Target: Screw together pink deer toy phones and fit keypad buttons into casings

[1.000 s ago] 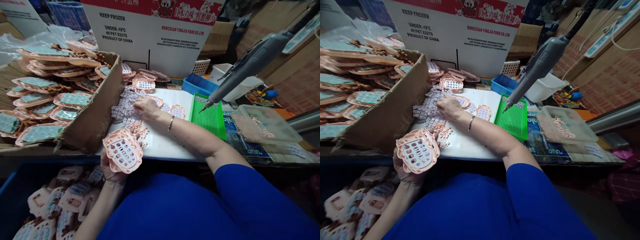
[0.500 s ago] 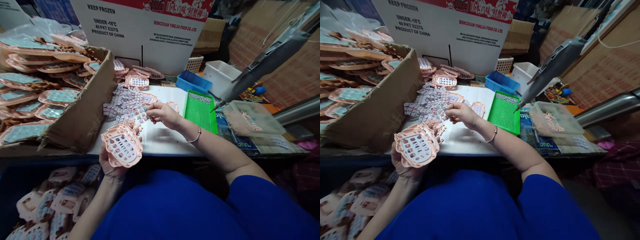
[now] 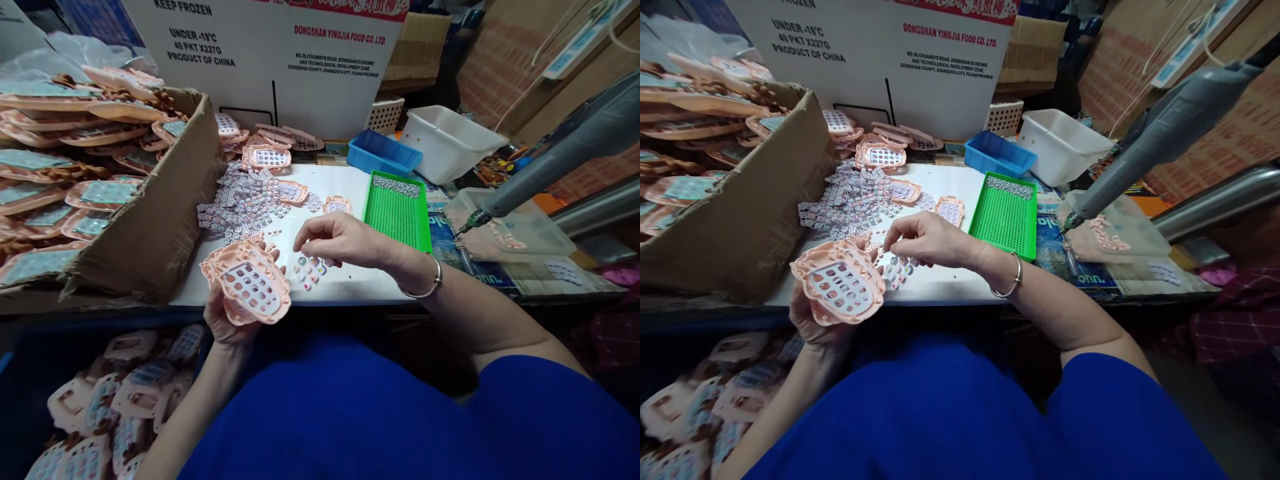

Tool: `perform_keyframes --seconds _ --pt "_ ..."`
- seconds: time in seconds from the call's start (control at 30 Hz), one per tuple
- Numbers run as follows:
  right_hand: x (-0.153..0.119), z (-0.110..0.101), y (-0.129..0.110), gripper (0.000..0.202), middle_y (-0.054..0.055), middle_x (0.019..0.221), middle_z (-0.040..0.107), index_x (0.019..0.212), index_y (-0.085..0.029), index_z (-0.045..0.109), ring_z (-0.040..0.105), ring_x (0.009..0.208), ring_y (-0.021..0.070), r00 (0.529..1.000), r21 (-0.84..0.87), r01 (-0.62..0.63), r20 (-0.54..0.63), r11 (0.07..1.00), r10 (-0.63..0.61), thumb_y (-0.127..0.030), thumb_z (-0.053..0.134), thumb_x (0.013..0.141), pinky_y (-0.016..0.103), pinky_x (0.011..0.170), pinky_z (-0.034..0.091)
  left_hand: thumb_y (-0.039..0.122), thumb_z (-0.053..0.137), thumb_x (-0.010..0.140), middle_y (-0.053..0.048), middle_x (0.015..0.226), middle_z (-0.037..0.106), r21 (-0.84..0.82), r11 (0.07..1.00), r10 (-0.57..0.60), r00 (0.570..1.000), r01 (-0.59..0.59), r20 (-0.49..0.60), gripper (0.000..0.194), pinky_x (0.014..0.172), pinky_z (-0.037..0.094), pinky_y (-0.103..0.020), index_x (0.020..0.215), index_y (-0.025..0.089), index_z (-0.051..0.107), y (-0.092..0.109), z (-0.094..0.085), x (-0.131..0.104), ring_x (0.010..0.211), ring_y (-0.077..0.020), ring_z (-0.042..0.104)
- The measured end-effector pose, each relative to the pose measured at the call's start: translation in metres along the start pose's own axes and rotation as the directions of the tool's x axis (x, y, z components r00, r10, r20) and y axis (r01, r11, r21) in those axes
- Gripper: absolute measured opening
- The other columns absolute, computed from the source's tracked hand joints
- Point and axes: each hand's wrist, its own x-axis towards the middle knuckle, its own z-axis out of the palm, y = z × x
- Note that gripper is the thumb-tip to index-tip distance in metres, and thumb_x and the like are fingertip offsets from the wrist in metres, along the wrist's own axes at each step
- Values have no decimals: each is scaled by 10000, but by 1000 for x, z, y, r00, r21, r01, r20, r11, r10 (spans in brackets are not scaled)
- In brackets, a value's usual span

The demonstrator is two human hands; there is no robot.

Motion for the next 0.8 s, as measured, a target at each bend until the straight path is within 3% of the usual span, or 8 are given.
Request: perform_keyframes --seconds 0.17,0.27,0.33,0.4,0.47,0.57,0.67,0.8 --pt "13 21 -20 66 -38 553 577 801 -121 655 507 468 55 996 -198 -57 56 978 69 -106 591 789 179 469 407 459 821 586 -23 1208 699 70 997 30 1000 -29 -1 655 951 523 -400 1202 316 651 -19 -6 0 1162 -329 621" --pt "21 34 -19 126 -27 590 605 904 -136 601 574 494 91 991 15 -118 60 993 117 -254 590 864 203 475 484 444 803 611 -24 1117 728 55 998 -3 1000 2 10 627 877 547 -372 1203 311 649 -26 -7 -1 1024 -293 687" --pt "20 37 -13 124 -10 662 643 964 -142 572 639 584 111 999 167 -28 38 986 22 -237 548 889 232 546 549 460 781 635 -20 1073 735 35 999 -14 1000 14 1 613 889 535 -384 1211 306 640 -27 -6 -1 986 -278 694" --pt "15 37 -3 123 33 820 699 989 -142 581 684 748 124 981 120 195 -19 973 -194 -164 523 883 269 689 586 479 772 638 -11 1058 732 10 1000 -13 1000 13 -21 596 908 522 -393 1193 303 644 -26 -5 1 1000 -273 683" --pt "8 34 8 171 89 1055 709 1027 -142 614 676 984 154 885 -122 462 3 878 -466 -148 517 887 318 862 566 495 799 590 -8 1041 728 -19 1000 -26 999 25 -37 604 882 529 -364 1138 280 663 -23 -5 1 1027 -273 666" --pt "-1 33 23 260 158 1240 657 1114 -99 638 578 1224 228 685 -476 691 189 544 -704 -244 519 933 396 1020 493 529 823 543 -39 1113 711 -42 995 -94 996 93 -7 670 869 532 -358 1129 244 663 -19 -3 0 1110 -309 622" --pt "-5 40 31 322 189 1146 697 1085 -40 653 638 1126 257 576 -679 675 241 289 -781 -298 511 953 427 989 513 529 822 553 -72 1291 639 -42 995 -94 995 95 39 755 947 503 -380 1220 240 619 -18 0 -2 1237 -357 540" --pt "-9 54 33 232 149 1031 737 992 -71 680 697 976 191 492 -802 588 254 103 -832 -182 478 961 383 939 545 514 822 552 -87 1376 579 -40 997 -70 995 73 74 817 1048 445 -370 1279 232 581 -21 3 -2 1314 -364 478"
